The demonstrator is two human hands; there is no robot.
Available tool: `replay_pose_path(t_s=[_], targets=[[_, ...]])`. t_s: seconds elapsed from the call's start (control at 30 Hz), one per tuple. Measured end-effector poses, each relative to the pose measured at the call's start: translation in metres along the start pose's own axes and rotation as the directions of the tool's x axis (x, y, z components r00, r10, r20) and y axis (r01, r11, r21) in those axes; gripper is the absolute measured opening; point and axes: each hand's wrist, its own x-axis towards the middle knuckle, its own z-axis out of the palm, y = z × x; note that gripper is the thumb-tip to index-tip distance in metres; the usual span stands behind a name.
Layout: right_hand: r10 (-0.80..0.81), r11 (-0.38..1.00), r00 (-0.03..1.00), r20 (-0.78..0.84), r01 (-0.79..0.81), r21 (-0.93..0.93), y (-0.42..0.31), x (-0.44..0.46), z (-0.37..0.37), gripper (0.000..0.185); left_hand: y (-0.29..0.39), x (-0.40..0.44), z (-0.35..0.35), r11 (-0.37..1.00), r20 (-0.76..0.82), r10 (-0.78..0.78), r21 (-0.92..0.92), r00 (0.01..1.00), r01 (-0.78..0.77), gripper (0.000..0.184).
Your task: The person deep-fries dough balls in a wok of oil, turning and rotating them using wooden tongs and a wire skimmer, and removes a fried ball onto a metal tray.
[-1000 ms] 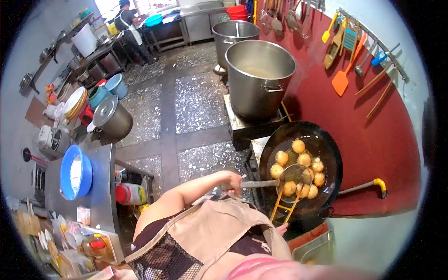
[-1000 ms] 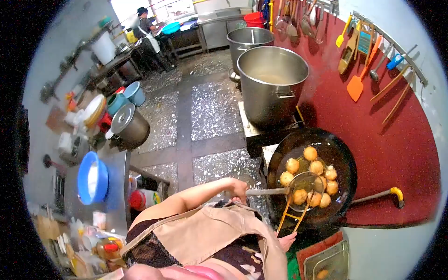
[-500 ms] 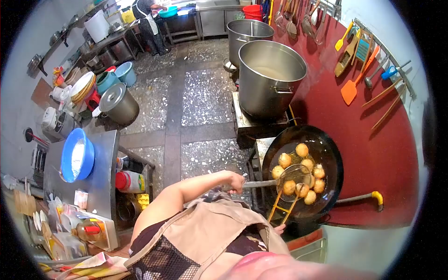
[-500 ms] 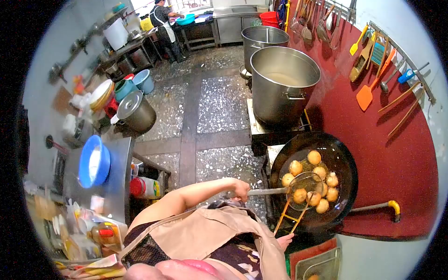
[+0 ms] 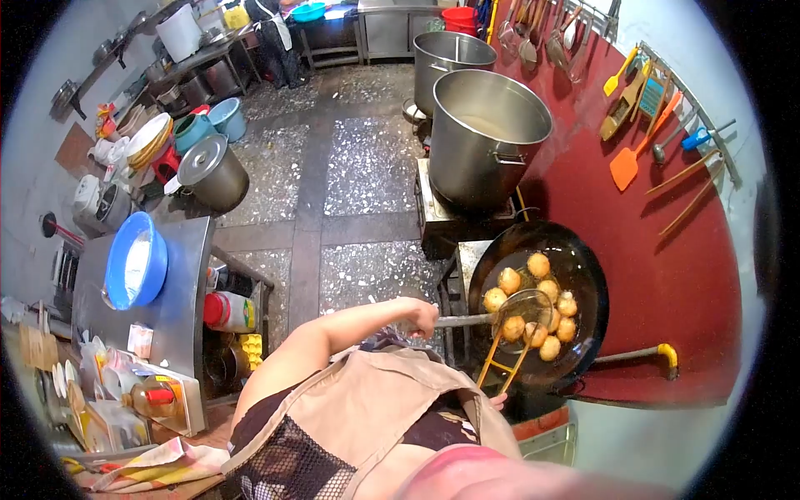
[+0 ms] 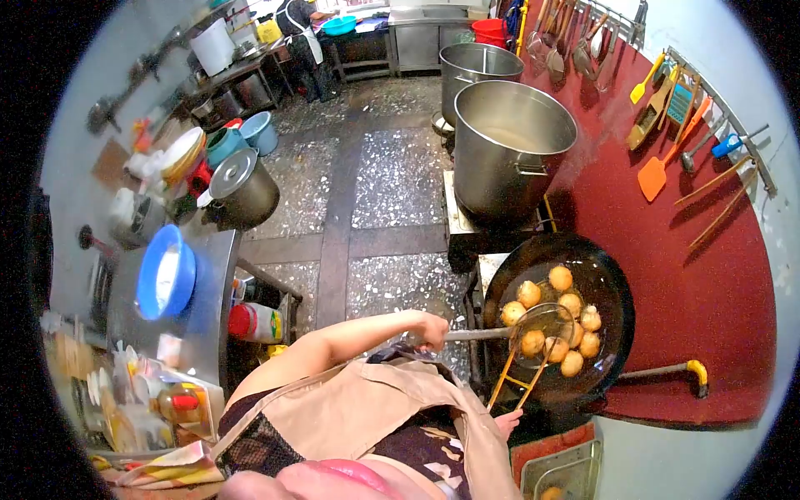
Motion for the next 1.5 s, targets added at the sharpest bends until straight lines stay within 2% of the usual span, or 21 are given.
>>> replay_pose_path(t_s=[0.13, 0.17, 0.3, 0.37, 0.7, 0.87, 1.1, 1.17, 1.5], targets=[[-0.017, 1.0, 1.0, -0.02, 0.016, -0.014, 0.001, 0.002, 0.005, 0.054, -0.003, 0.002, 0.002, 1.0, -0.004, -0.003, 0.016, 1.0, 0.003, 0.015], [-0.018, 1.0, 1.0, -0.025, 0.018, -0.016, 0.001, 0.002, 0.007, 0.055, -0.002, -0.001, 0.001, 0.996, -0.016, 0.045, 0.083, 0.999, -0.043, 0.016], [-0.022, 0.999, 0.999, -0.044, 0.021, -0.027, 0.003, 0.001, 0.013, 0.055, -0.001, -0.006, 0.003, 0.998, -0.026, 0.014, 0.062, 1.0, -0.012, 0.016], [-0.026, 0.999, 0.998, -0.052, 0.024, -0.032, 0.003, 0.002, 0.015, 0.056, -0.006, -0.002, 0.004, 1.0, -0.023, 0.006, -0.03, 1.0, -0.007, 0.015], [-0.044, 0.997, 0.993, -0.108, 0.037, -0.066, 0.012, 0.001, 0.028, 0.058, 0.005, -0.011, 0.001, 0.994, 0.012, -0.033, -0.104, 0.999, 0.034, 0.012], [-0.063, 0.995, 0.987, -0.146, 0.052, -0.08, 0.021, 0.006, 0.039, 0.06, 0.002, -0.006, 0.003, 0.978, 0.014, -0.059, -0.201, 0.998, 0.061, 0.011], [-0.042, 0.997, 0.992, -0.119, 0.034, -0.073, 0.017, 0.004, 0.032, 0.059, 0.002, -0.003, 0.001, 0.985, 0.024, -0.048, -0.167, 0.999, 0.051, 0.016], [-0.038, 0.997, 0.993, -0.114, 0.03, -0.071, 0.016, 0.003, 0.03, 0.058, 0.006, -0.006, -0.001, 1.0, 0.003, -0.002, 0.025, 1.0, 0.002, 0.016], [-0.022, 0.997, 0.997, -0.079, 0.016, -0.079, 0.013, -0.001, 0.025, 0.056, 0.005, -0.006, -0.002, 1.0, 0.016, 0.01, -0.022, 1.0, -0.009, 0.025]])
